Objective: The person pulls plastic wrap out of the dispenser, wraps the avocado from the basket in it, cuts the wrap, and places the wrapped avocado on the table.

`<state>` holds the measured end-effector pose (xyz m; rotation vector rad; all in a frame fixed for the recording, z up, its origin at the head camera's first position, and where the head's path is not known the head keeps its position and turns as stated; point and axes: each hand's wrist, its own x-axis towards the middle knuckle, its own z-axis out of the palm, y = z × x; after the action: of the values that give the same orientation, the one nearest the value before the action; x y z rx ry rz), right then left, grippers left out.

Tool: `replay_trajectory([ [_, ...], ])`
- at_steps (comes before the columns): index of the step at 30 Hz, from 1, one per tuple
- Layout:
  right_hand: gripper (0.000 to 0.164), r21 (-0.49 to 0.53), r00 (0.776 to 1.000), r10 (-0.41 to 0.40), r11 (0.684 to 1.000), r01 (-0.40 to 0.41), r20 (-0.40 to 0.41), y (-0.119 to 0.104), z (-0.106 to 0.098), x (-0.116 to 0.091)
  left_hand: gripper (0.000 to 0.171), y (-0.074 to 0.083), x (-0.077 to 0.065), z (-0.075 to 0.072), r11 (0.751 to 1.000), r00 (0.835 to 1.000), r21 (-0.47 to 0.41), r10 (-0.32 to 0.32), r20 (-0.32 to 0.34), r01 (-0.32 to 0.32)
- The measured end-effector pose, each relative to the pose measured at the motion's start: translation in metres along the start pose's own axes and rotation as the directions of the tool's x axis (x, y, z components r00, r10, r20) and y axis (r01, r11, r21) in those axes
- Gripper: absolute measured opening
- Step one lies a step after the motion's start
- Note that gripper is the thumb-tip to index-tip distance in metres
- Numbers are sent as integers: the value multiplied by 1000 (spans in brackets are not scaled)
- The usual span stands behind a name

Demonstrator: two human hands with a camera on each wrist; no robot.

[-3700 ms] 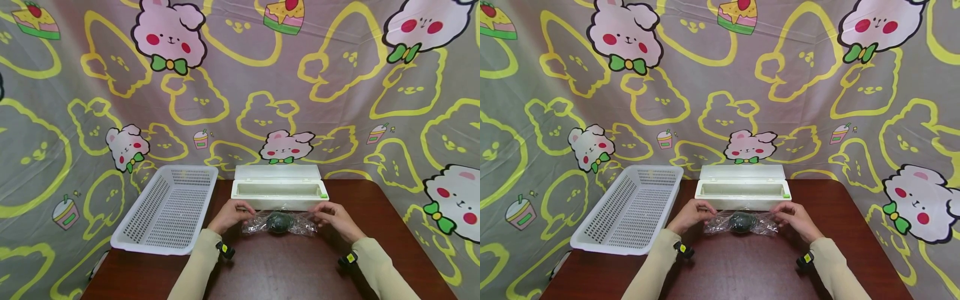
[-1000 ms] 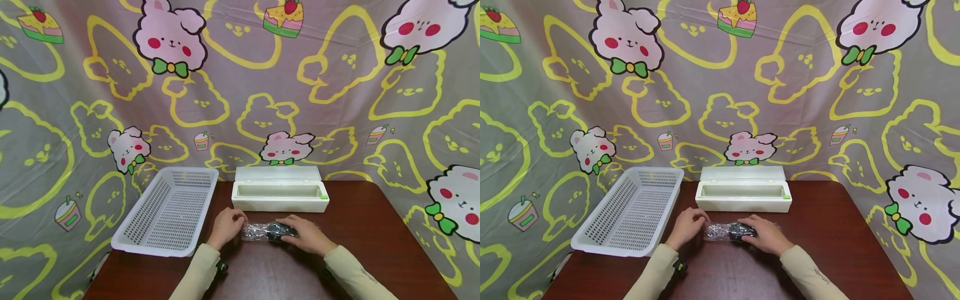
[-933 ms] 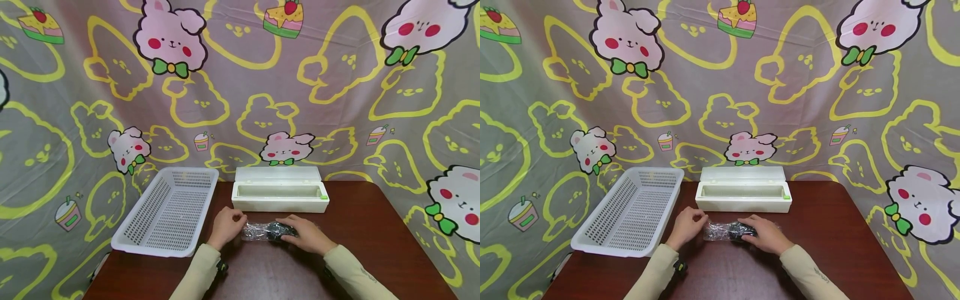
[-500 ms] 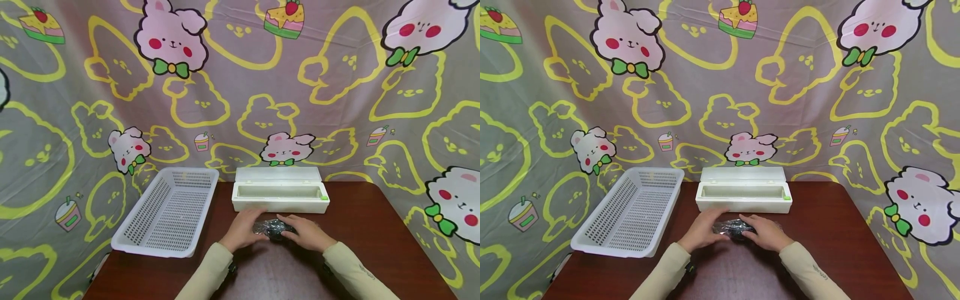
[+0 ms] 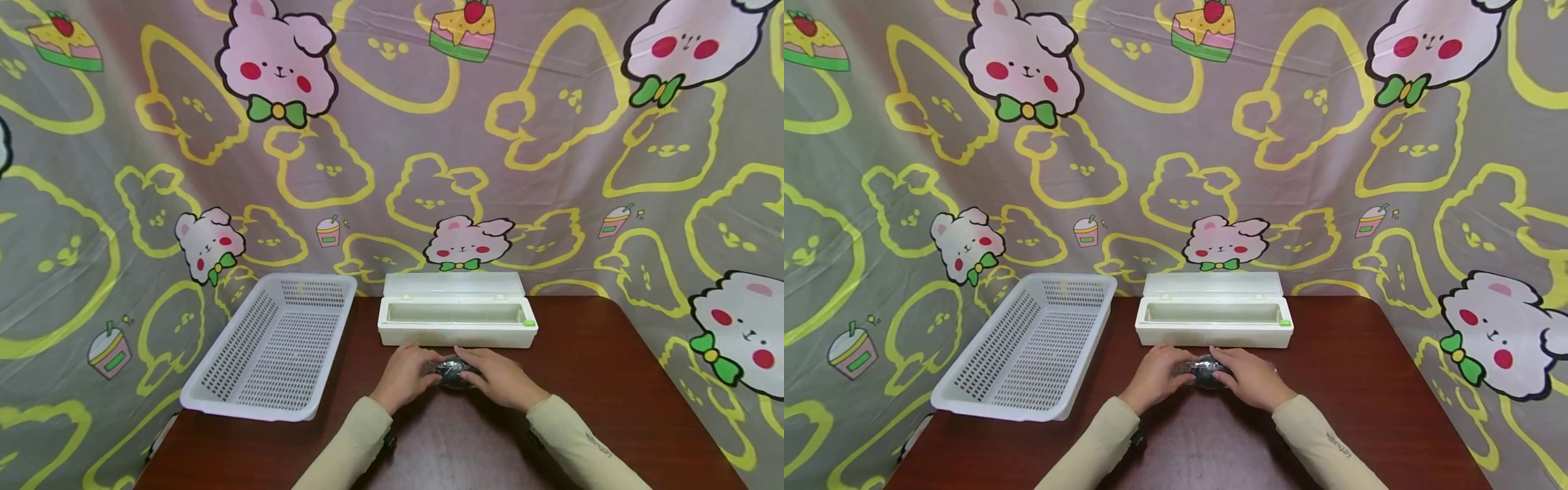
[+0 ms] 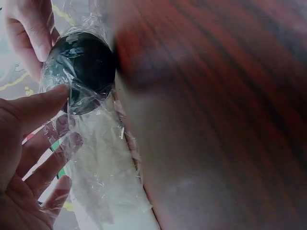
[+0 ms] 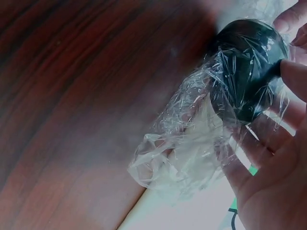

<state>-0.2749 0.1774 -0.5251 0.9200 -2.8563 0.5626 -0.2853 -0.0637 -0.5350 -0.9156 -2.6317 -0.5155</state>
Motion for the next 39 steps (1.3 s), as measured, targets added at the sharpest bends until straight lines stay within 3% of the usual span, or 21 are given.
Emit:
replay_trajectory([
  [8, 44, -47, 994, -22, 999, 17, -104, 0, 2, 3, 23, 0, 2, -1, 1000, 1000, 27, -5, 3, 5],
  [14, 38, -114, 981, -84, 991, 64, -176, -3, 5, 4, 17, -1, 2, -1, 999, 1000, 45, -5, -17, 5],
  [21, 54, -149, 970, -165, 979, 139, -179, -1, 10, 3, 16, -2, 1, 1, 998, 999, 64, 1, -49, 2],
  [28, 60, -175, 966, -182, 973, 150, -184, -1, 10, 4, 13, -1, 1, 1, 994, 997, 106, 44, -62, -38],
  [39, 58, -157, 975, -158, 979, 133, -155, -1, 3, 7, 53, 7, 3, 4, 979, 995, 189, 90, -43, -80],
])
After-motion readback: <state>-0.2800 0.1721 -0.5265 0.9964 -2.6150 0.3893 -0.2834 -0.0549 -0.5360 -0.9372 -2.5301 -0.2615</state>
